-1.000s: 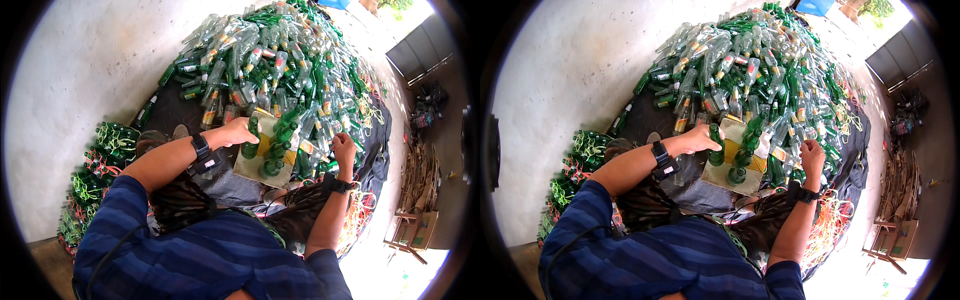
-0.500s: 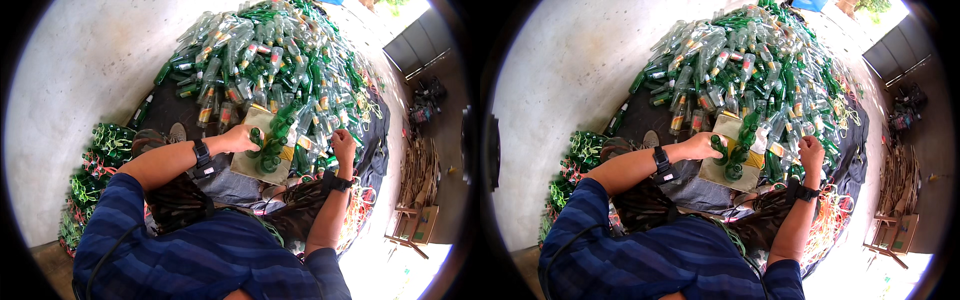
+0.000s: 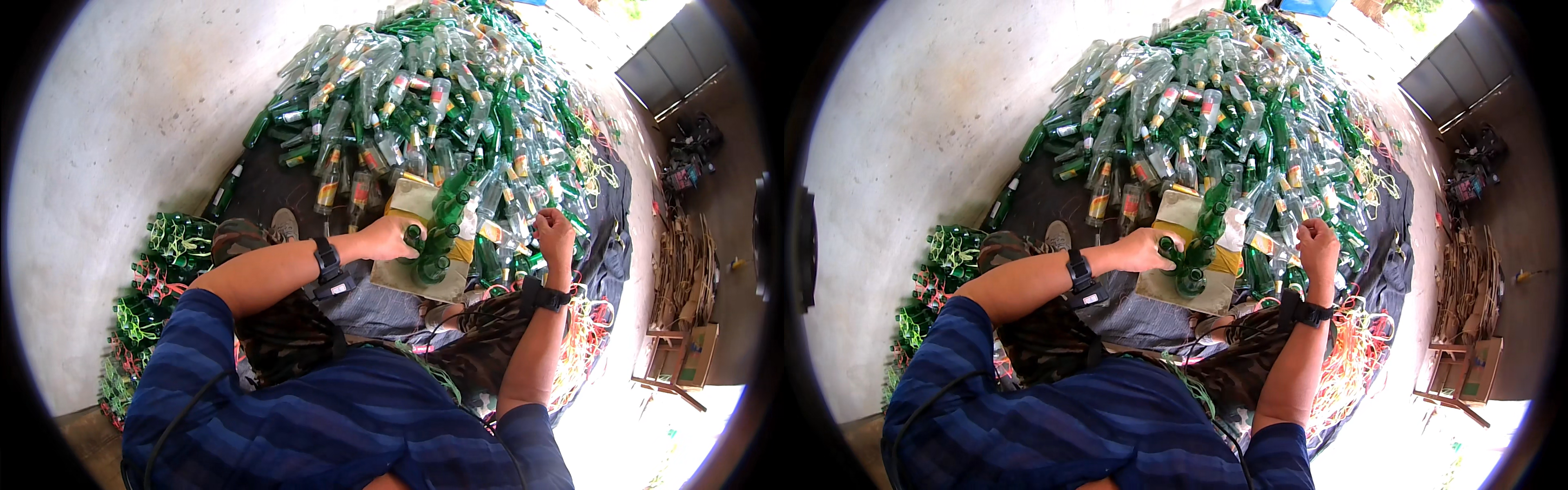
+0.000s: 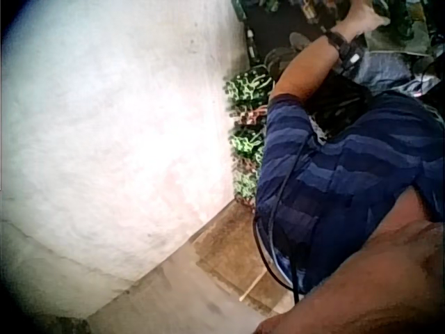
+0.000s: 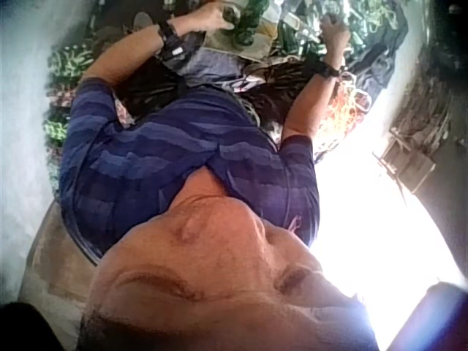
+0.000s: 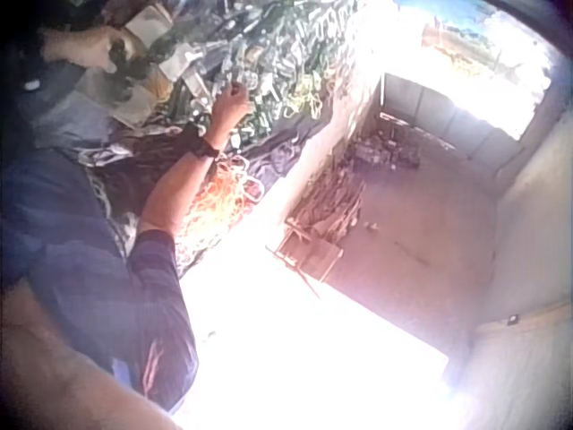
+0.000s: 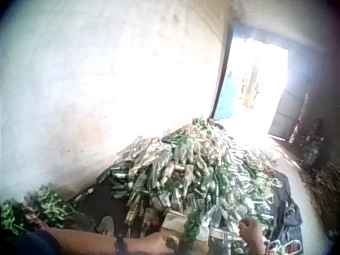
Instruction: The person sits on the floor and ties green plastic bottles together using yellow rope. They pick up bottles from a large pile, thread the rope through the necks, and secure them into bundles.
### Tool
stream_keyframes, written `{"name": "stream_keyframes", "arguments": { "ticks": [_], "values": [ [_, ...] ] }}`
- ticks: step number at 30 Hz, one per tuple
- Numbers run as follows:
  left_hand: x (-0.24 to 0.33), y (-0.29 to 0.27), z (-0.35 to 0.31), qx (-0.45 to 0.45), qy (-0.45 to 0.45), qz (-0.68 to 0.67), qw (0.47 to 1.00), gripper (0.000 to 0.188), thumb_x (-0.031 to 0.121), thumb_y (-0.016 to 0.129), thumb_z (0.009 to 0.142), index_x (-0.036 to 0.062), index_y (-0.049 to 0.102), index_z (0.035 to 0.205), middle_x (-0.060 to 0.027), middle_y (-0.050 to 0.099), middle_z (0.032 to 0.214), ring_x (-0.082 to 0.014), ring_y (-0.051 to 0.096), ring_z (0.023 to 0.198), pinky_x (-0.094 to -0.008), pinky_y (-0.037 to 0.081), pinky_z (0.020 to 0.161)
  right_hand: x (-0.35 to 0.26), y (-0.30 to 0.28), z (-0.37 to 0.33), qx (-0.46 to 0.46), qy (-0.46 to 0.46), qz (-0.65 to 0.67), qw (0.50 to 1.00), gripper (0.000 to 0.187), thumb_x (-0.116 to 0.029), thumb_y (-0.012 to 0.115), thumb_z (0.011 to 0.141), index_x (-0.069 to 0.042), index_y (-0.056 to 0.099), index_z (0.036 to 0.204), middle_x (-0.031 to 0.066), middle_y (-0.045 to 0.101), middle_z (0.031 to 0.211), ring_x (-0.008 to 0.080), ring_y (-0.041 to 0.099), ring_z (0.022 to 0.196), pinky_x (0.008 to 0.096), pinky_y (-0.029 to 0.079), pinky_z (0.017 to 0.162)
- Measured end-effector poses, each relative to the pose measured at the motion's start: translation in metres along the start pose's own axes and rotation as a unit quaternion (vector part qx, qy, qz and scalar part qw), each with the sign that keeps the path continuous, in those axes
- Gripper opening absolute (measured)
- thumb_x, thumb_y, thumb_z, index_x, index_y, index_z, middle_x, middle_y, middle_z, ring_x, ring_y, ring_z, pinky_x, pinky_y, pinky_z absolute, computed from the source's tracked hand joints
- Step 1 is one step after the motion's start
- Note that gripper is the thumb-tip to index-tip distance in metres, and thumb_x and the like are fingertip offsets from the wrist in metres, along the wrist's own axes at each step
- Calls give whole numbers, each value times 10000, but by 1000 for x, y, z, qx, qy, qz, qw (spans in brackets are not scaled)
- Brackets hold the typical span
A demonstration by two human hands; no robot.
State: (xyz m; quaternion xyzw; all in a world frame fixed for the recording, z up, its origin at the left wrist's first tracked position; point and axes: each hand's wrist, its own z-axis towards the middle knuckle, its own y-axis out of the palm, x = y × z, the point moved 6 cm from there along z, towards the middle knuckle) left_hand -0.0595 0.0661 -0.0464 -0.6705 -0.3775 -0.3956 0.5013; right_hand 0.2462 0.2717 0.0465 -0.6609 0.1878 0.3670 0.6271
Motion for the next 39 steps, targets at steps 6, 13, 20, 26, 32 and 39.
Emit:
{"name": "stream_keyframes", "arguments": {
  "ticks": [6,13,20,26,32,39],
  "values": [
    [0,3,1,-7,8,13,1000,432,216,841,816,93,706,1208,-85,739,1067,-208,692,956,-334,524,912,0,-1,-1,2,-3,-5,1000,201,-129,652,972,16,723,1092,67,756,841,101,665,635,271,530,619],
    [4,4,3,12,47,42,998,410,226,841,824,101,697,1186,-102,743,1022,-244,707,911,-345,534,877,2,-1,0,11,-8,-9,1000,186,-153,680,941,3,735,1028,96,759,819,169,733,646,308,566,619],
    [-4,3,10,14,27,38,999,453,218,845,818,84,678,1217,-115,748,1035,-278,725,954,-369,544,882,-4,1,-4,1,0,-18,1000,190,-137,662,961,4,736,1065,72,758,823,128,698,643,284,550,616],
    [3,1,9,0,26,63,998,523,240,853,812,78,661,1271,-134,745,1076,-305,723,986,-376,545,903,-1,2,-4,-3,-2,-6,1000,184,-139,669,961,6,732,1055,92,759,837,160,728,656,294,570,615],
    [4,-3,7,-3,17,125,992,720,312,869,790,50,589,1399,-212,714,1221,-379,692,1119,-417,537,976,-3,3,-5,-5,1,-1,1000,183,-137,671,961,7,733,1055,93,760,833,154,722,663,291,574,618],
    [-3,-3,8,-25,-4,134,991,715,358,856,799,53,598,1391,-221,702,1259,-394,680,1152,-434,535,989,-3,4,-5,-6,-4,-2,1000,179,-134,668,964,5,734,1055,96,761,830,149,722,671,293,578,609]
  ]
}}
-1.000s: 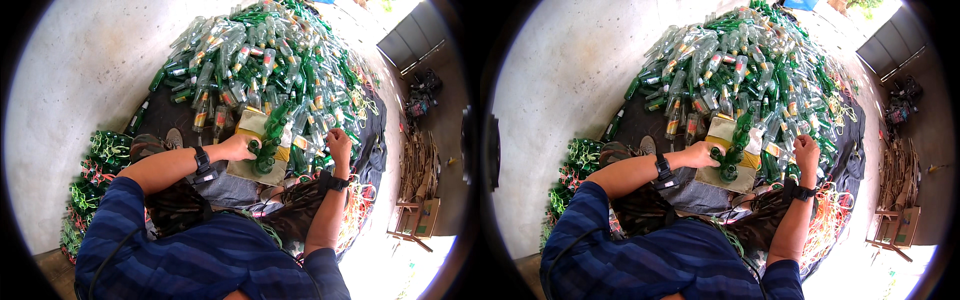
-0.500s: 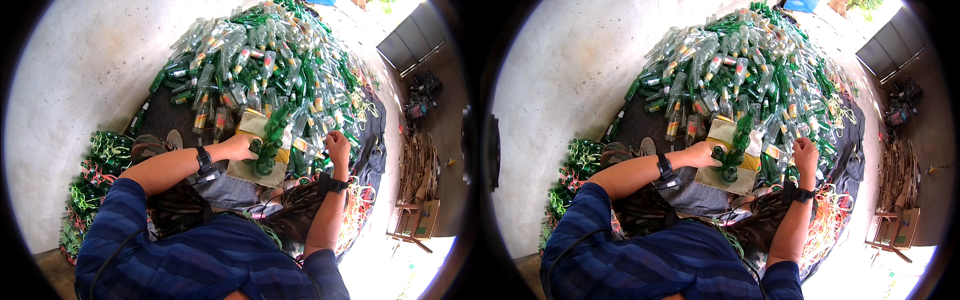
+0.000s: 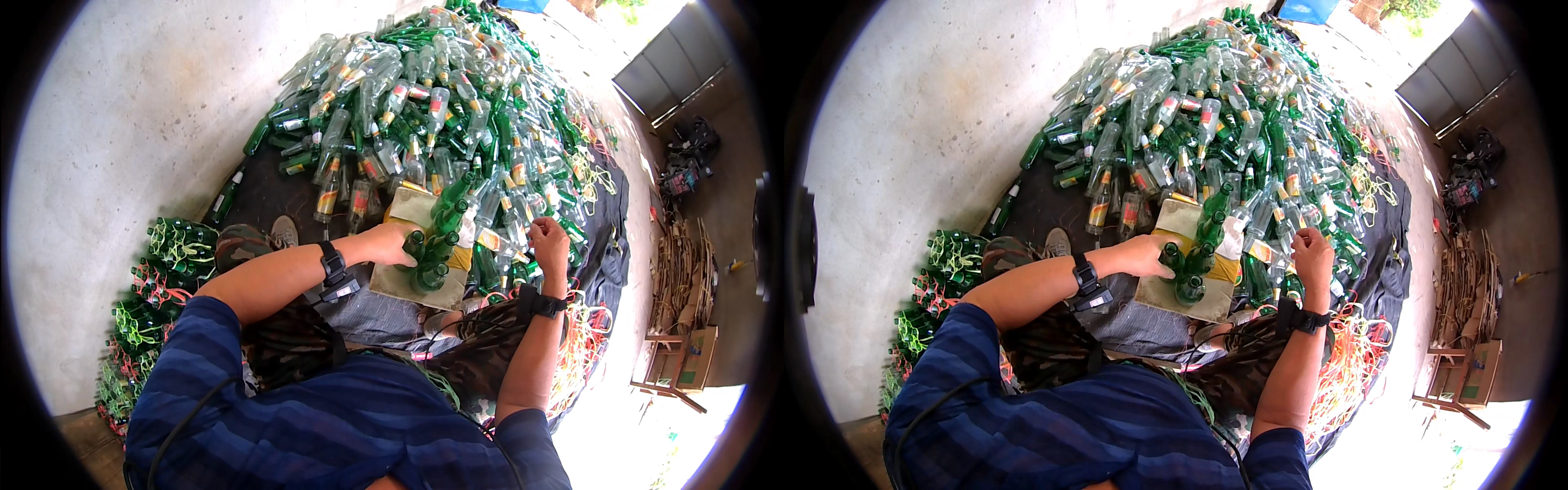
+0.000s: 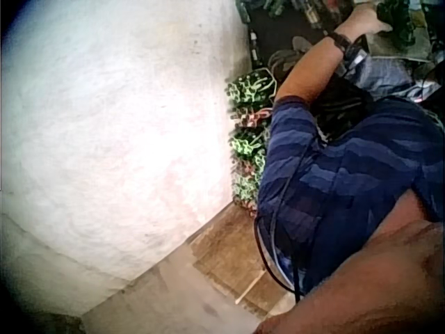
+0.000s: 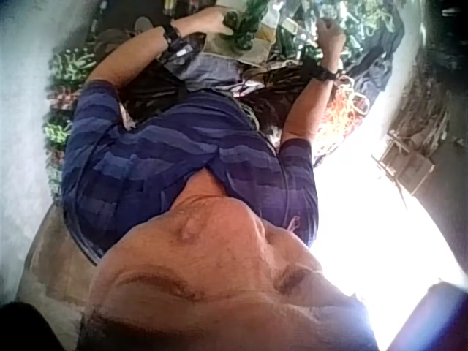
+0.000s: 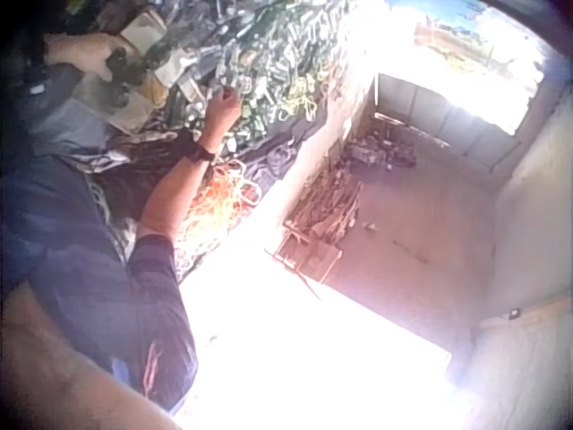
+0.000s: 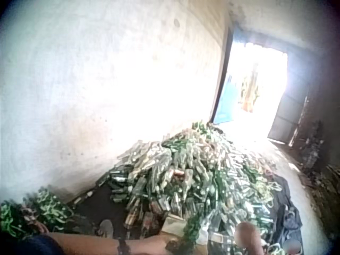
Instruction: The person sits on the floor and ties green plastic bottles together using yellow rope. They pick up bottles from a large pile, thread the rope through the necks, and secure them into bundles.
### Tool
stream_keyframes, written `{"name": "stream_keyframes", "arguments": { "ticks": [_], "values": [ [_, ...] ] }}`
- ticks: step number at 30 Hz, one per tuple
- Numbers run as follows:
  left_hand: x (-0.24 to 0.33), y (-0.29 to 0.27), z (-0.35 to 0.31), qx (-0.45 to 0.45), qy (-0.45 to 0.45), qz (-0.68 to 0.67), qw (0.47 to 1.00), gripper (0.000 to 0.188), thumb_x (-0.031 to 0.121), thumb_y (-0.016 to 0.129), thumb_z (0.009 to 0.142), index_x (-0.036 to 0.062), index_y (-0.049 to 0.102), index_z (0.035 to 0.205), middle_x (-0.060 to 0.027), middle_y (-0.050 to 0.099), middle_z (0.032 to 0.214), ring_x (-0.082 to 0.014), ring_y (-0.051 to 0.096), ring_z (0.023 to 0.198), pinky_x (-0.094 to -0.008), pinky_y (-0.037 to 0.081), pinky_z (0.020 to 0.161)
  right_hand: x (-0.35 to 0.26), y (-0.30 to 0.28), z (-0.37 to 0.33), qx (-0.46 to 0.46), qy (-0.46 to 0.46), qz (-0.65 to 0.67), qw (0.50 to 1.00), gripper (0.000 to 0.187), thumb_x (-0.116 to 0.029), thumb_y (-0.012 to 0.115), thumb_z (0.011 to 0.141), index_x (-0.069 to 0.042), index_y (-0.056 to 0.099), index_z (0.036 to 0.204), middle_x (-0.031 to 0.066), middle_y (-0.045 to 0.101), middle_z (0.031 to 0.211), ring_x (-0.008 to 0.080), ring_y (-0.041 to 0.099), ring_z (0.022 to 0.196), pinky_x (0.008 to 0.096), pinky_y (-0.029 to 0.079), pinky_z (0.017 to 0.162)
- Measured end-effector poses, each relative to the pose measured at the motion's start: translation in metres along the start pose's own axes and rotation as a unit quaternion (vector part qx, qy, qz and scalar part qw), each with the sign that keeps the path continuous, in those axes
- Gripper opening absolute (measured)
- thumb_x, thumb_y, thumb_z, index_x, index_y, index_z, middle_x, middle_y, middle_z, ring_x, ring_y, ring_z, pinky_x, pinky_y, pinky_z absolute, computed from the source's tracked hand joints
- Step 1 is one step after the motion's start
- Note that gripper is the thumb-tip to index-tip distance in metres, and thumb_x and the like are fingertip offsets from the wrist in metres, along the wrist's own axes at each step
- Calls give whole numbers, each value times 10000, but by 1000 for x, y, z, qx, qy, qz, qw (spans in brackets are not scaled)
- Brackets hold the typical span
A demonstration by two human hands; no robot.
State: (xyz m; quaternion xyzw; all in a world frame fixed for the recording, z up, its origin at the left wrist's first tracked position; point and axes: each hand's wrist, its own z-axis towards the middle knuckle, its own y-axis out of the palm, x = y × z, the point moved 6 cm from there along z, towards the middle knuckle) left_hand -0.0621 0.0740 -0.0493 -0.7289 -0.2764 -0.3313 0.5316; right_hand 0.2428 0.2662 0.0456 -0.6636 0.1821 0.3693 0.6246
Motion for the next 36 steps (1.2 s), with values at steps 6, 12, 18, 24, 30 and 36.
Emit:
{"name": "stream_keyframes", "arguments": {
  "ticks": [6,12,18,24,30,36],
  "values": [
    [1,2,1,14,23,-13,1000,515,335,832,842,93,681,1271,-157,743,1130,-343,716,1018,-403,545,923,1,1,1,-3,-2,6,1000,186,-128,669,961,13,733,1064,104,761,838,152,727,681,298,593,616],
    [5,-1,-3,49,59,-29,997,489,319,835,852,79,682,1249,-152,749,1076,-326,720,963,-380,549,899,2,1,2,-1,1,8,1000,187,-127,671,963,16,736,1066,101,761,837,153,726,679,299,596,620],
    [8,0,-6,29,24,-20,999,498,340,834,862,86,678,1261,-178,740,1096,-348,718,968,-396,551,898,0,1,0,-4,2,9,1000,190,-129,667,971,20,729,1072,102,758,831,149,721,672,291,585,611],
    [11,0,-4,56,98,4,994,574,360,840,849,76,647,1310,-213,723,1156,-414,697,1038,-436,548,922,3,2,1,-7,-1,13,1000,183,-122,662,973,22,724,1067,97,754,823,149,716,662,291,576,605],
    [5,-1,-7,24,56,24,998,804,318,871,797,21,526,1460,-260,688,1267,-428,672,1154,-442,535,991,5,9,4,-19,-10,36,999,200,-122,655,941,26,720,1060,78,739,804,127,681,640,284,543,606],
    [-33,-15,4,15,-31,167,985,560,119,689,875,49,556,1415,-244,723,1098,-441,692,1057,-515,553,878,5,9,6,-23,-19,5,1000,189,-129,674,935,26,716,1036,93,738,804,160,705,621,307,562,585]
  ]
}}
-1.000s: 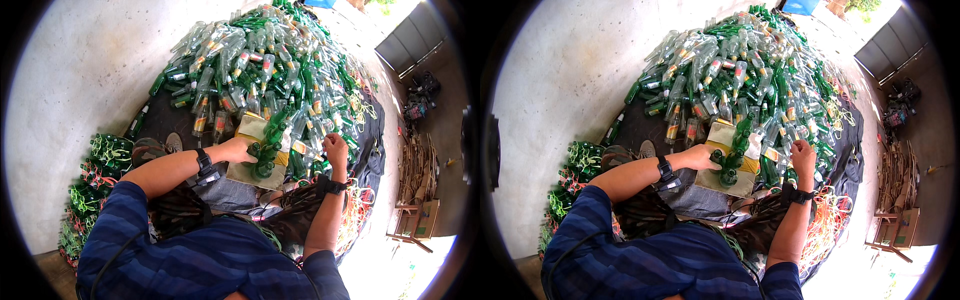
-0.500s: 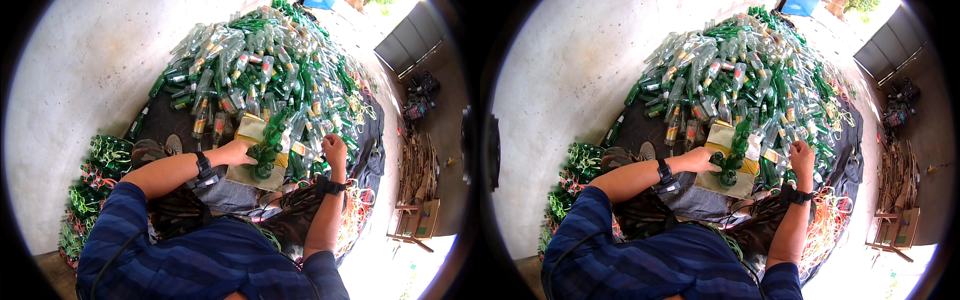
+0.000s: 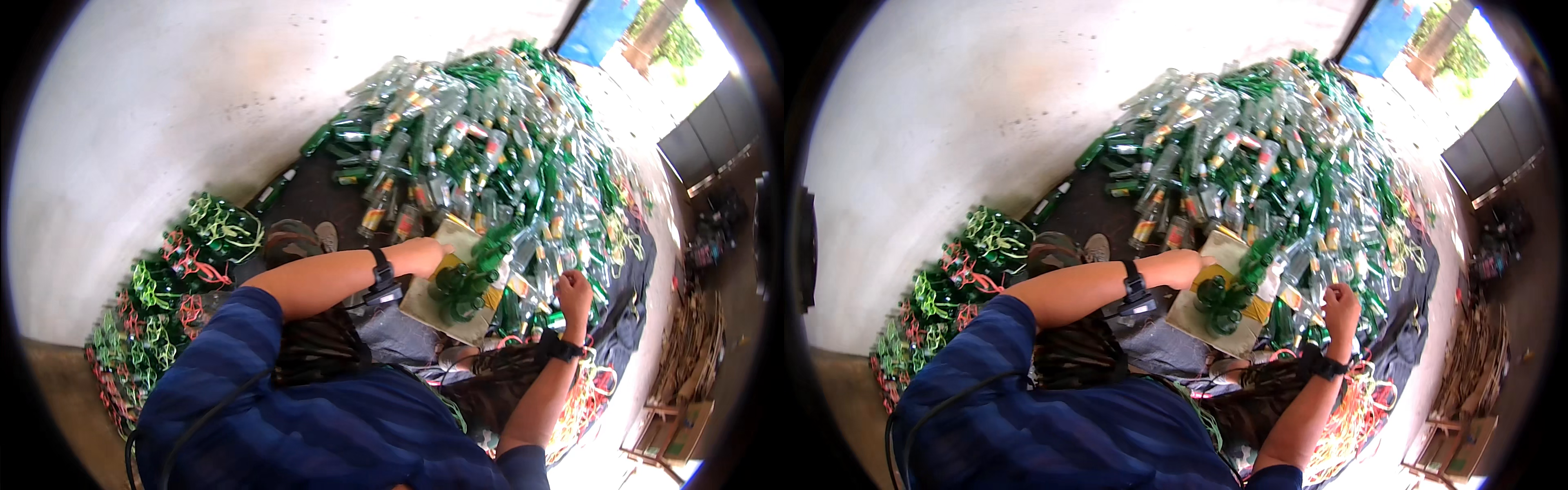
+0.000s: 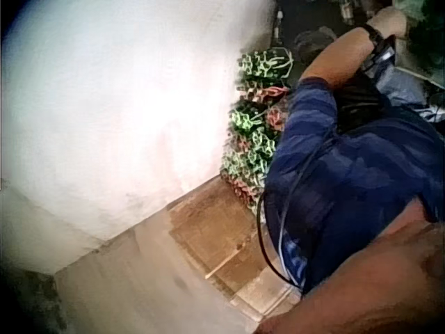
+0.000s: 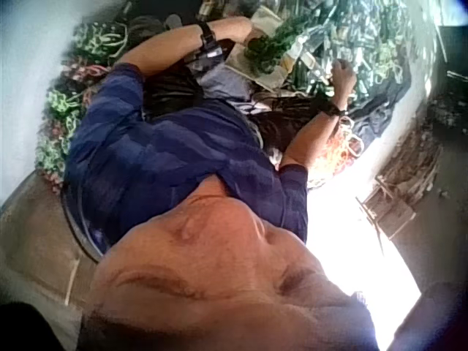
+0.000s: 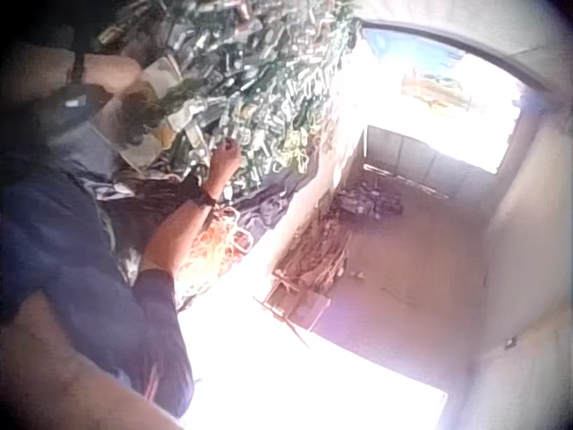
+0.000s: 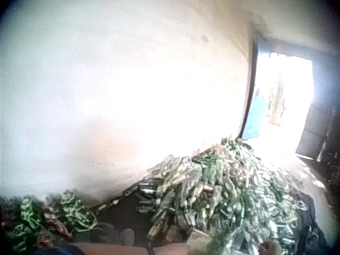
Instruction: The person sits on the floor and ties green plastic bottles together using yellow rope. They pick up bottles from a large pile, thread the rope through the necks, and secure them into bundles.
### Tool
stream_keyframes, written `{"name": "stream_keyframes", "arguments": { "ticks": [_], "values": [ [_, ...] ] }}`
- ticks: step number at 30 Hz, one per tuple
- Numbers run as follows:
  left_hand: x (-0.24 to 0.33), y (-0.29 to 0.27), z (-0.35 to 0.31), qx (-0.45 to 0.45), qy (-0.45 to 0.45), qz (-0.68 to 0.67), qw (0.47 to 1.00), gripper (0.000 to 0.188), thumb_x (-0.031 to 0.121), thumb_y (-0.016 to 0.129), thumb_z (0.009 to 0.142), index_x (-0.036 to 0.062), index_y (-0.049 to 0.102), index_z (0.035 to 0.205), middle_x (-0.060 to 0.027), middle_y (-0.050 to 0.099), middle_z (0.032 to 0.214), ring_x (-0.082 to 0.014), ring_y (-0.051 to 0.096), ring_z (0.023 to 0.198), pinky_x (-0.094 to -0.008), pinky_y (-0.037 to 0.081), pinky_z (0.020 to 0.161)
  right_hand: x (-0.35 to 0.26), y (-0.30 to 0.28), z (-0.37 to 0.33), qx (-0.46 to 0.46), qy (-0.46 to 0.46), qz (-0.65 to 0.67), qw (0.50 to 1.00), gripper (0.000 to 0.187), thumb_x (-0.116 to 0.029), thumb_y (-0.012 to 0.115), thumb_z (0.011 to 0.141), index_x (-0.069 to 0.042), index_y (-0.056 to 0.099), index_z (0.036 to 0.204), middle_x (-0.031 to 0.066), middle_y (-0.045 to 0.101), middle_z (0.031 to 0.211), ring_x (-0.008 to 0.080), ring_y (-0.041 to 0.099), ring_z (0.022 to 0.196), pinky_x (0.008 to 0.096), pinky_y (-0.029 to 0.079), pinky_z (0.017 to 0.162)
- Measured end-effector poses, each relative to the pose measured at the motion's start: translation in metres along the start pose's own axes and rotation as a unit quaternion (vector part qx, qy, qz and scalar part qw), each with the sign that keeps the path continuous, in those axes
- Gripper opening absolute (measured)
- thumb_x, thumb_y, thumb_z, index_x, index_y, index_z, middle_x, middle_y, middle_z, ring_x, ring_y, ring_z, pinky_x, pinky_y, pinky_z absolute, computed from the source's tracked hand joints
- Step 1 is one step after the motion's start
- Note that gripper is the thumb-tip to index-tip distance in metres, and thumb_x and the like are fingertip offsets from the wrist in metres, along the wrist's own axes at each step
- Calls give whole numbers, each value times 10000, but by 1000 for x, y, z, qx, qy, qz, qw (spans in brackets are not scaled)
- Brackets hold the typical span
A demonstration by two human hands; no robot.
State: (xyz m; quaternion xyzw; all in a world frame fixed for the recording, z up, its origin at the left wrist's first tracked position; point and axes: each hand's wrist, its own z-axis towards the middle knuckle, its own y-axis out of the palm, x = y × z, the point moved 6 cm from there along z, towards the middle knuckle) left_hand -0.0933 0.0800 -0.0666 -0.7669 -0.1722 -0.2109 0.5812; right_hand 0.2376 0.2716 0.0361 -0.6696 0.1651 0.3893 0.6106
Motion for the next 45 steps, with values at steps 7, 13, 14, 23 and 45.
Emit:
{"name": "stream_keyframes", "arguments": {
  "ticks": [7,13,14,23,45],
  "values": [
    [-18,-80,-25,114,-81,55,989,392,66,619,890,84,692,1275,-214,743,1030,-404,711,1022,-510,558,860,6,5,2,-4,-5,-15,1000,154,-119,654,951,11,721,1002,92,729,780,152,689,609,295,544,573],
    [-47,-144,-51,212,-118,-35,969,310,162,705,864,104,758,1163,-116,780,1052,-320,742,972,-438,591,821,2,11,6,-8,3,13,1000,148,-73,654,939,44,708,1013,103,734,814,155,690,614,298,547,567],
    [-61,-168,-65,277,-90,-85,953,322,193,733,879,82,752,1180,-117,788,1035,-279,758,947,-394,591,804,0,15,6,-11,0,23,1000,151,-72,652,940,46,706,1016,102,733,813,157,690,612,299,547,567],
    [-172,-241,-237,438,-200,-341,808,387,156,756,906,-27,710,1244,-45,730,947,-115,653,787,-275,525,686,-5,6,-7,1,4,36,999,138,-66,669,942,41,702,1022,98,725,784,143,681,607,282,540,561],
    [-426,134,-320,155,-317,65,934,187,229,678,814,73,728,724,-132,715,730,-348,709,721,-493,542,652,7,38,7,-42,-12,-2,999,148,-96,639,916,24,706,972,115,729,750,159,694,588,301,542,554]
  ]
}}
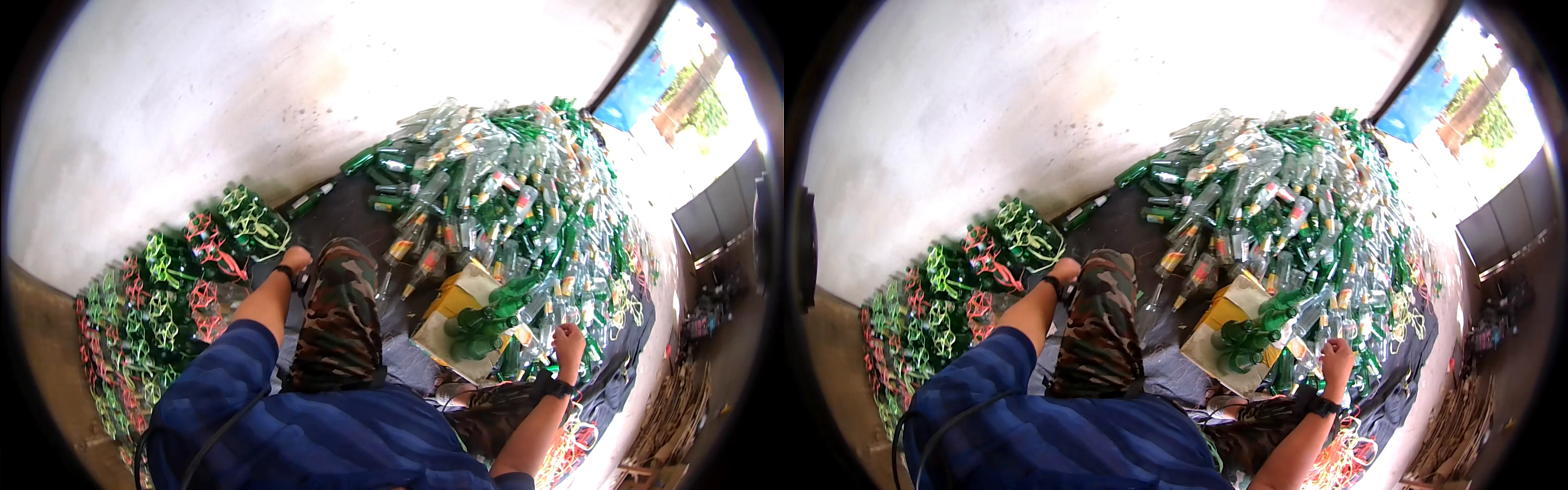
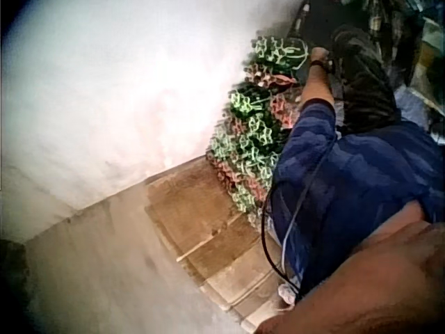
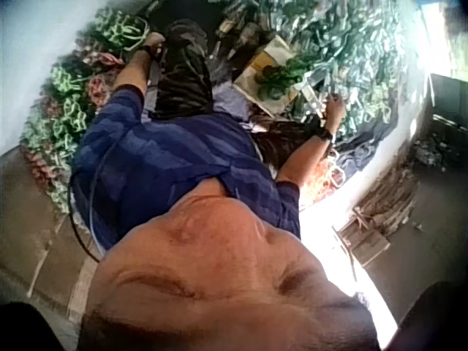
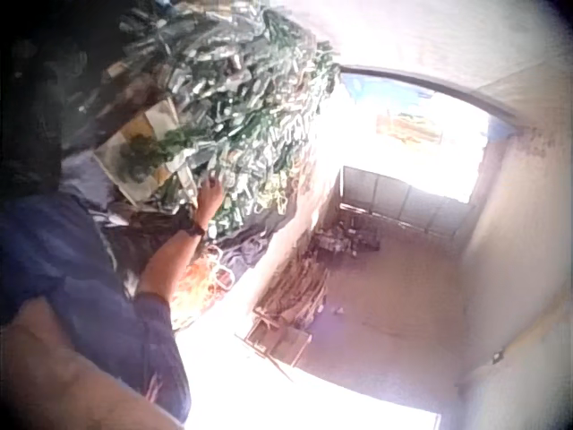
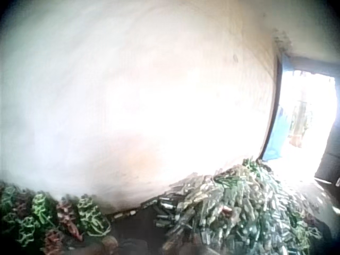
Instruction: The person sits on the floor and ties green plastic bottles together using yellow rope. They pick up bottles from a large pile, thread the rope through the necks, and secure them into bundles.
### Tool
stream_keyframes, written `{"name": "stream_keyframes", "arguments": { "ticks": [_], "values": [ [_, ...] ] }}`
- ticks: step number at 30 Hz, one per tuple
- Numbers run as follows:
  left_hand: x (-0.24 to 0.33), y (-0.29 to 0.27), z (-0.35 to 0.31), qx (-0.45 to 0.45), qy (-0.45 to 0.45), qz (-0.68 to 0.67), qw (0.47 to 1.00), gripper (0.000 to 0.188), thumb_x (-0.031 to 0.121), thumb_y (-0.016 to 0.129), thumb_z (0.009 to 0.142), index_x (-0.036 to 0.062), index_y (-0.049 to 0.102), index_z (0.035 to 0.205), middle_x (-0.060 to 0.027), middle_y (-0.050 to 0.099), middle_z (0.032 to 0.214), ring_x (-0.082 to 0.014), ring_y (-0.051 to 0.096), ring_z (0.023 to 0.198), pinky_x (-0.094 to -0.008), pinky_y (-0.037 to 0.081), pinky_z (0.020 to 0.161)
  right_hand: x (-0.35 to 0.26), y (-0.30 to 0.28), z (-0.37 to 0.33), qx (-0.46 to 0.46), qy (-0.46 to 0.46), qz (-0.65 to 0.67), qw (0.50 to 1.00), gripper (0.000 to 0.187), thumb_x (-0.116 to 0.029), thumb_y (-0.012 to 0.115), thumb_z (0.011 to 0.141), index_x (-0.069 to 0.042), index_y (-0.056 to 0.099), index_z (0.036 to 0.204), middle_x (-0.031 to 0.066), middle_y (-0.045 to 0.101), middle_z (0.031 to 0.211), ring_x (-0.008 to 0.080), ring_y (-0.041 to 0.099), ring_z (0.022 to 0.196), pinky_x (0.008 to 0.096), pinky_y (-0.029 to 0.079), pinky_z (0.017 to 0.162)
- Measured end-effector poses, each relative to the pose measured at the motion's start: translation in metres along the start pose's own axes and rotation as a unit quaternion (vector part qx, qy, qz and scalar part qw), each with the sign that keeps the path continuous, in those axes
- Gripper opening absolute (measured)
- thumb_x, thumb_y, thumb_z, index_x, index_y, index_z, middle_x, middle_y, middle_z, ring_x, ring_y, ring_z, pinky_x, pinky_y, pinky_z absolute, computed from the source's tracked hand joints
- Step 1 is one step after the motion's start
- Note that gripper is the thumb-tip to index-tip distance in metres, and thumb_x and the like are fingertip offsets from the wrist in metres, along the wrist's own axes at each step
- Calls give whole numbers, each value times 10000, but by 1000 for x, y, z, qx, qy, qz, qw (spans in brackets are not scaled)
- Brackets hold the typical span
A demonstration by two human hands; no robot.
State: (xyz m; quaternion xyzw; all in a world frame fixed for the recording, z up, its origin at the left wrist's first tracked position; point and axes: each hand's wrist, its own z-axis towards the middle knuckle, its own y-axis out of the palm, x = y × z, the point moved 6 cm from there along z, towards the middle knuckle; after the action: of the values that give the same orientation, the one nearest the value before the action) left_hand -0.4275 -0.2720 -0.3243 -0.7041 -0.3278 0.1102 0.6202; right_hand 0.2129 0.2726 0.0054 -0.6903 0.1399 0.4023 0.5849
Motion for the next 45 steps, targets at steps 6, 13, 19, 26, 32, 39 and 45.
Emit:
{"name": "stream_keyframes", "arguments": {
  "ticks": [6,13,19,26,32,39,45],
  "values": [
    [-11,-24,42,32,-122,-241,962,187,170,660,875,50,690,735,-78,598,598,-231,571,481,-398,436,434,9,2,3,-20,26,-65,997,149,-104,661,933,6,724,1011,129,745,806,193,734,647,316,587,569],
    [-32,-48,76,57,-179,-165,968,171,174,693,836,19,763,824,-159,713,817,-332,678,741,-461,540,701,32,7,18,-26,21,-109,993,143,-76,648,895,36,712,956,118,723,754,173,698,603,310,566,552],
    [-54,-49,100,107,-328,-213,914,321,149,581,908,53,761,1156,-217,732,1209,-409,672,1169,-489,538,997,45,9,18,-27,74,-115,990,141,-56,632,893,45,705,959,118,723,769,162,675,584,297,559,540],
    [-105,-45,142,150,-341,-135,918,342,127,551,914,-38,679,1185,-314,668,1243,-446,636,1200,-501,528,1036,59,5,19,-27,108,-124,986,123,-41,626,907,47,695,956,103,709,750,162,672,578,290,551,535],
    [-121,-29,168,124,-370,-63,919,318,121,578,942,30,624,1243,-176,605,1366,-413,586,1276,-542,529,1028,62,5,12,-15,155,-96,983,135,-30,628,924,55,692,1006,107,711,756,157,668,583,291,535,536],
    [-115,-21,176,75,-443,-12,893,428,220,619,968,81,563,1369,-153,535,1408,-390,510,1353,-567,469,1071,44,23,23,-31,151,-104,983,151,-32,628,924,66,696,1017,106,717,773,155,676,605,281,539,561],
    [-79,-17,178,19,-426,-86,901,666,289,873,810,79,559,1358,-181,555,1411,-399,587,1301,-550,518,1043,48,19,25,-40,148,-143,978,149,-47,632,927,44,706,1020,104,732,786,150,694,644,281,545,577]
  ]
}}
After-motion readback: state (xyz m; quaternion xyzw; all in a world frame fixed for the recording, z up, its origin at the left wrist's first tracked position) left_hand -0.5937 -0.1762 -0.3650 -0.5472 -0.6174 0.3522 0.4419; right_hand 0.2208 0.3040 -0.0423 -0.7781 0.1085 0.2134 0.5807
